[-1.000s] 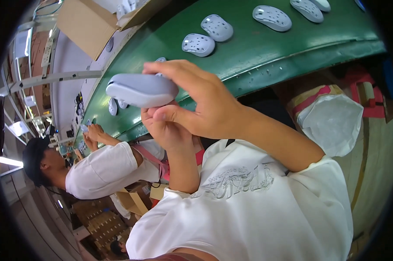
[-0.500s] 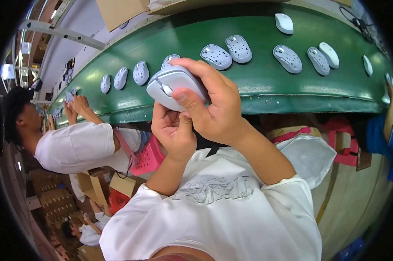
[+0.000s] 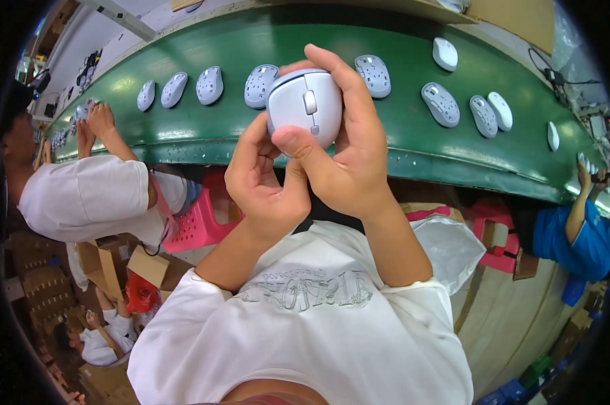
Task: The person assembles computer mice by taking mouse bases and covers from a conveyor belt and a box, snapping the covers onto the bases by hand, and placing the assembled mice back onto the conveyor belt.
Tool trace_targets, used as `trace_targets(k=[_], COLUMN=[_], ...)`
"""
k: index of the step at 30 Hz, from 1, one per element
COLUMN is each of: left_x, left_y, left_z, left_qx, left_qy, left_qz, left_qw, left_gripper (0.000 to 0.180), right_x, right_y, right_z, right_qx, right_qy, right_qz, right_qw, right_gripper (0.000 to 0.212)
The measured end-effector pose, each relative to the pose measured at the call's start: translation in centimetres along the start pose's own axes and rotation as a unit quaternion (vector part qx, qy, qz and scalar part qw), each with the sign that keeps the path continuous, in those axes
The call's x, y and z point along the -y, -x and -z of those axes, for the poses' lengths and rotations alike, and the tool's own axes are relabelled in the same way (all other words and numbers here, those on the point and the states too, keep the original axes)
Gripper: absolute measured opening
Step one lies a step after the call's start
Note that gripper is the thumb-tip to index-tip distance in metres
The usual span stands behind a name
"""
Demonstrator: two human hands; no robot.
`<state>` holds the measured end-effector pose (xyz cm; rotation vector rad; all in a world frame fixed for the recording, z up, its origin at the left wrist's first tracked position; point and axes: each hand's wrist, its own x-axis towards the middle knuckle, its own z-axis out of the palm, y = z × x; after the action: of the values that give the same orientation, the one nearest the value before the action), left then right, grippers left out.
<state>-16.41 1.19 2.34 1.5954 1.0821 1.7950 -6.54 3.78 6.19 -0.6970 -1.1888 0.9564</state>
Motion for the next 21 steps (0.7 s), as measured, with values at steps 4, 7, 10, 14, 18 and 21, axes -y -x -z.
trace_targets(k=[4,7,10,14,18,21], left_x=[-0.7,-1.1,-1.5,-0.3,0.5,0.6], left_y=[0.1,0.5,0.7,1.4,1.7,1.8], left_z=[0.4,0.5,0.8,0.9,1.4,1.9], left_qx=[-0.011,-0.019,-0.015,-0.007,0.004,0.016], left_qy=[-0.031,-0.046,-0.074,-0.072,-0.036,0.041], left_qz=[-0.038,-0.051,-0.080,-0.049,0.000,0.031], left_qw=[0.999,0.997,0.994,0.996,0.999,0.999], left_gripper=[0.048,0.049,0.049,0.049,0.050,0.051], right_x=[0.2,0.3,0.3,-0.3,-0.2,0.2], right_y=[0.6,1.2,1.7,1.5,1.4,1.4], right_z=[-0.2,-0.2,0.1,-0.3,-0.6,-0.6], right_qx=[0.007,0.008,0.004,-0.015,-0.021,0.006], right_qy=[0.033,0.040,0.022,0.006,-0.039,-0.138], right_qz=[0.036,0.041,-0.007,-0.048,-0.067,-0.053], right_qw=[0.999,0.998,1.000,0.999,0.997,0.989], right_gripper=[0.043,0.045,0.044,0.042,0.038,0.034])
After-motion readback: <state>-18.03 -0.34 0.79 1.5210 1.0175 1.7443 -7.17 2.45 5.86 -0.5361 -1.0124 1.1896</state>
